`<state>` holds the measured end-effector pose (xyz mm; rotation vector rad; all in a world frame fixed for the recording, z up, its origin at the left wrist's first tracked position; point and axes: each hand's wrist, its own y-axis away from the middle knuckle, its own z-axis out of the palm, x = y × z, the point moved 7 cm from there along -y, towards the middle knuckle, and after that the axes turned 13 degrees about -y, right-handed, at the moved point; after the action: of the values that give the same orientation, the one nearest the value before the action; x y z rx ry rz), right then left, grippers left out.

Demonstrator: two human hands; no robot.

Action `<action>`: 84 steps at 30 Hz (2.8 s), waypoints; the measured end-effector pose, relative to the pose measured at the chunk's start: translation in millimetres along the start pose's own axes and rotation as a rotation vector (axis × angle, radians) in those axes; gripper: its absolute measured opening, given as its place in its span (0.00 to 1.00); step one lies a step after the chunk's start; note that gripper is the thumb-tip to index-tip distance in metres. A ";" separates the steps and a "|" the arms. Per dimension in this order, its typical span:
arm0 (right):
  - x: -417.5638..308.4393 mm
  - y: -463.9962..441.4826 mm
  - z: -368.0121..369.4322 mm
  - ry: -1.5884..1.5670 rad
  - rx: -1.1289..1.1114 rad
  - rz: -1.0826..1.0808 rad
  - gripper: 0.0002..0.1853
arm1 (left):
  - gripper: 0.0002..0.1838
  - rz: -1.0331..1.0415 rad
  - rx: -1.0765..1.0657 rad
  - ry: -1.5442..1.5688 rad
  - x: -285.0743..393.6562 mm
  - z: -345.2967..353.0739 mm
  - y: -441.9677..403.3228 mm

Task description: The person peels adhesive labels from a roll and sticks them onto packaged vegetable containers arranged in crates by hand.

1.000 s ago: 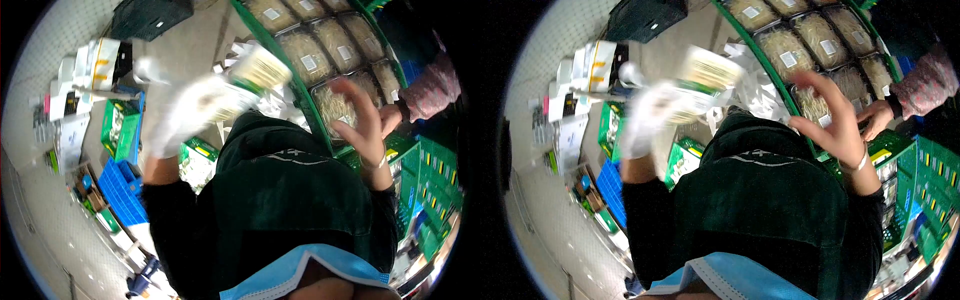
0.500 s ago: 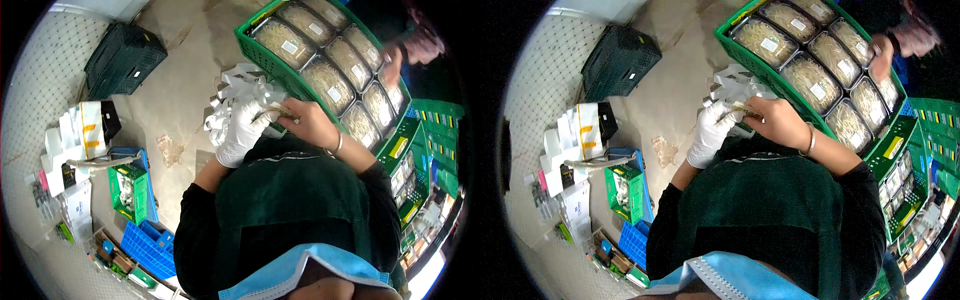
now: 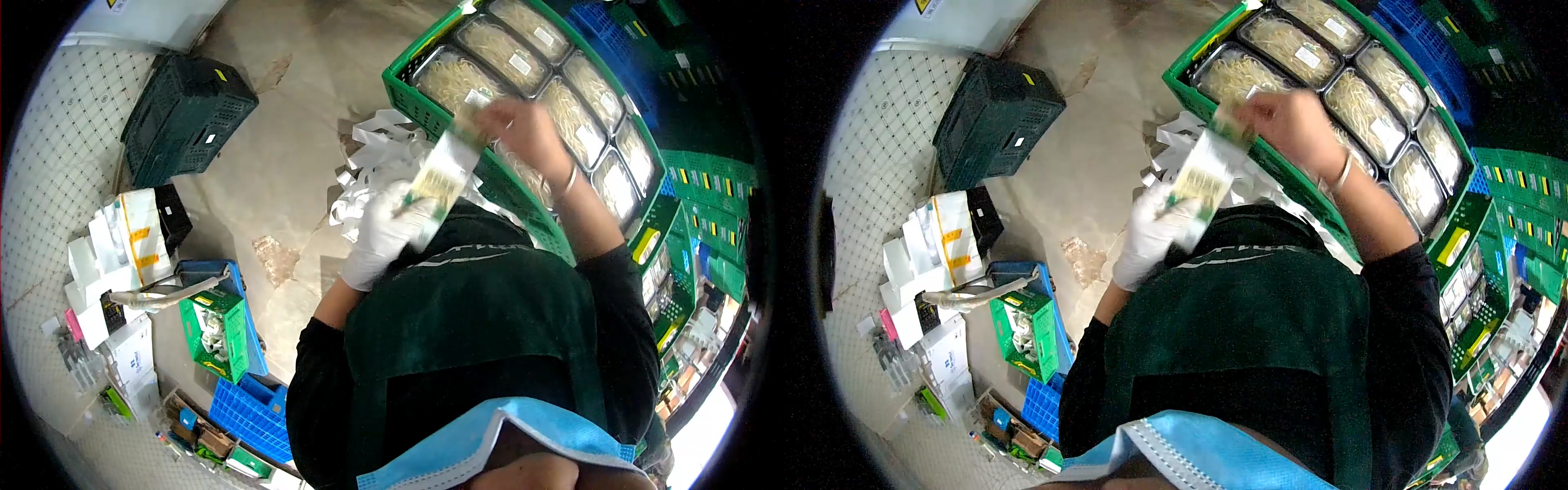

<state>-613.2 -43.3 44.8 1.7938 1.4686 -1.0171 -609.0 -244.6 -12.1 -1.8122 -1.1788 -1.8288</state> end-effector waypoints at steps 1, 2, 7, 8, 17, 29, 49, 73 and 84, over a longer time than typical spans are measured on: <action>16.2 -20.7 -7.3 -0.125 -0.081 0.081 0.09 | 0.08 -0.021 0.031 0.108 -11.1 -8.0 -2.8; 25.1 -40.7 -15.6 -0.060 0.014 -0.054 0.10 | 0.06 -0.043 0.062 0.215 -17.2 -19.7 -3.9; 83.5 -84.6 30.1 0.461 0.103 -0.054 0.20 | 0.07 -0.160 0.068 0.205 -11.5 -41.7 -12.1; 95.1 -84.2 37.7 0.454 0.097 -0.052 0.20 | 0.07 -0.158 0.065 0.239 -10.4 -40.3 -13.7; 55.8 -22.9 37.4 -0.289 -0.231 0.151 0.21 | 0.05 -0.059 0.109 0.190 -4.0 -12.2 -50.0; 72.9 -90.9 -64.4 0.003 0.094 -0.080 0.09 | 0.04 -0.229 0.054 0.068 13.6 -19.0 -59.8; 12.0 -1.6 17.7 -0.243 -0.296 -0.200 0.06 | 0.06 -0.038 -0.056 0.103 25.5 22.5 -84.4; 51.9 -17.2 -30.7 -0.323 -0.272 0.006 0.13 | 0.10 0.016 -0.272 0.004 5.1 33.4 -101.7; 112.6 20.9 -160.0 0.104 0.396 0.035 0.06 | 0.10 0.102 -0.353 -0.131 60.0 122.1 -95.6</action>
<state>-552.5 143.5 32.8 2.1686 1.3592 -1.2831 -603.7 -78.5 -4.4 -2.1666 -0.8231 -1.9818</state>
